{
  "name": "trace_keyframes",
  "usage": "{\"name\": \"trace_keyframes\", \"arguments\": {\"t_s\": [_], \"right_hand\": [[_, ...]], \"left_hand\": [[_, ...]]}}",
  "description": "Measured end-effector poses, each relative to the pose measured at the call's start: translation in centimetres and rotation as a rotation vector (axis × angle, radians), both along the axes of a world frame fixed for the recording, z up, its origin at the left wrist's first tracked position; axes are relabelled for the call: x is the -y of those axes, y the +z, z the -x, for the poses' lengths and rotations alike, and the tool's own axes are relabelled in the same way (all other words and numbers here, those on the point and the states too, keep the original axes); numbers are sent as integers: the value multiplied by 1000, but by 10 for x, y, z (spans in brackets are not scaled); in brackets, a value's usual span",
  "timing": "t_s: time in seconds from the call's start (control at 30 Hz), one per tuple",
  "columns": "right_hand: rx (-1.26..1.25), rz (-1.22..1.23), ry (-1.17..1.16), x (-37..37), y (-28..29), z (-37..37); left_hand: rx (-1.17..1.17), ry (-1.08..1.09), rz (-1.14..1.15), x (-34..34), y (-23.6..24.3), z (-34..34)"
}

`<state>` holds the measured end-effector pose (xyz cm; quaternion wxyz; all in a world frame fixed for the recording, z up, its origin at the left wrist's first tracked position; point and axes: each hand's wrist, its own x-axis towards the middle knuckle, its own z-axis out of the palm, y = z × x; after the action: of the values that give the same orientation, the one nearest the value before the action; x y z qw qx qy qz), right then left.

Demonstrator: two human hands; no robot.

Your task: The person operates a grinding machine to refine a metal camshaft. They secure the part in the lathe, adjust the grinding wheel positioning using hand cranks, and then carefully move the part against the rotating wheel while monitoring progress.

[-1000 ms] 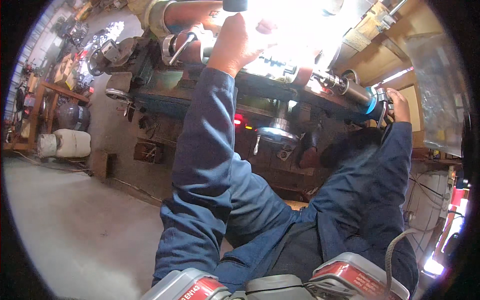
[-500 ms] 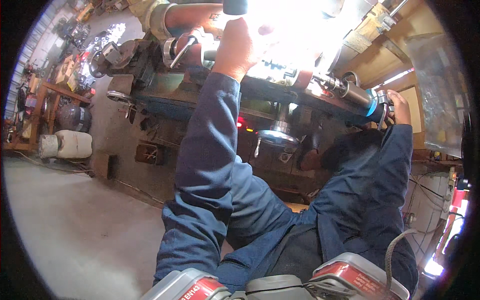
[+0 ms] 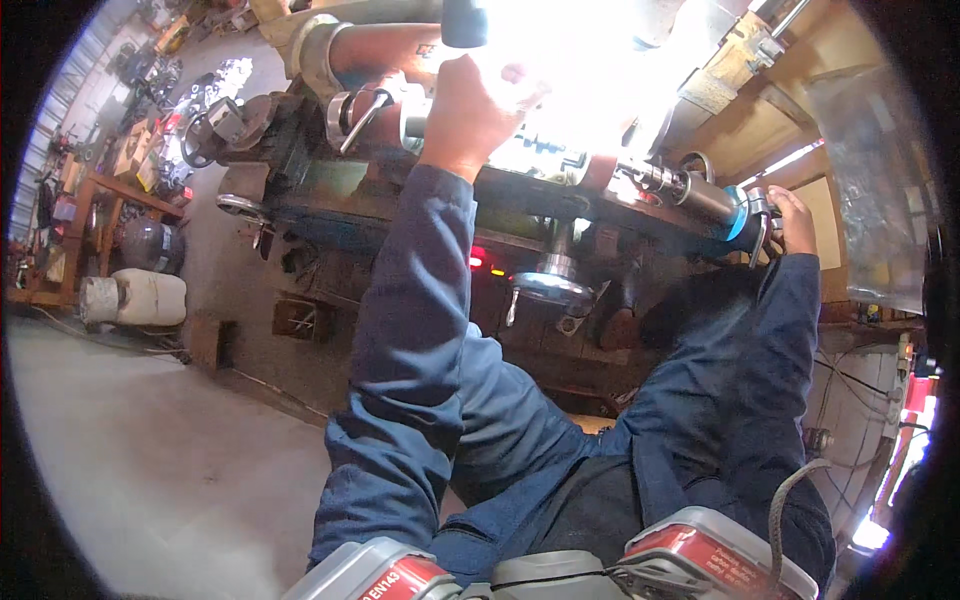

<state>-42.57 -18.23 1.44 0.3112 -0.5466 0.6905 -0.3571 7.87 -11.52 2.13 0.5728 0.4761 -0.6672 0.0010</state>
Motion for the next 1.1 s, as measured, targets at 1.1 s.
{"name": "trace_keyframes", "arguments": {"t_s": [1.1], "right_hand": [[-557,526,-31,-79,-10,-36]], "left_hand": [[-117,330,-1006,-161,-206,118]]}}
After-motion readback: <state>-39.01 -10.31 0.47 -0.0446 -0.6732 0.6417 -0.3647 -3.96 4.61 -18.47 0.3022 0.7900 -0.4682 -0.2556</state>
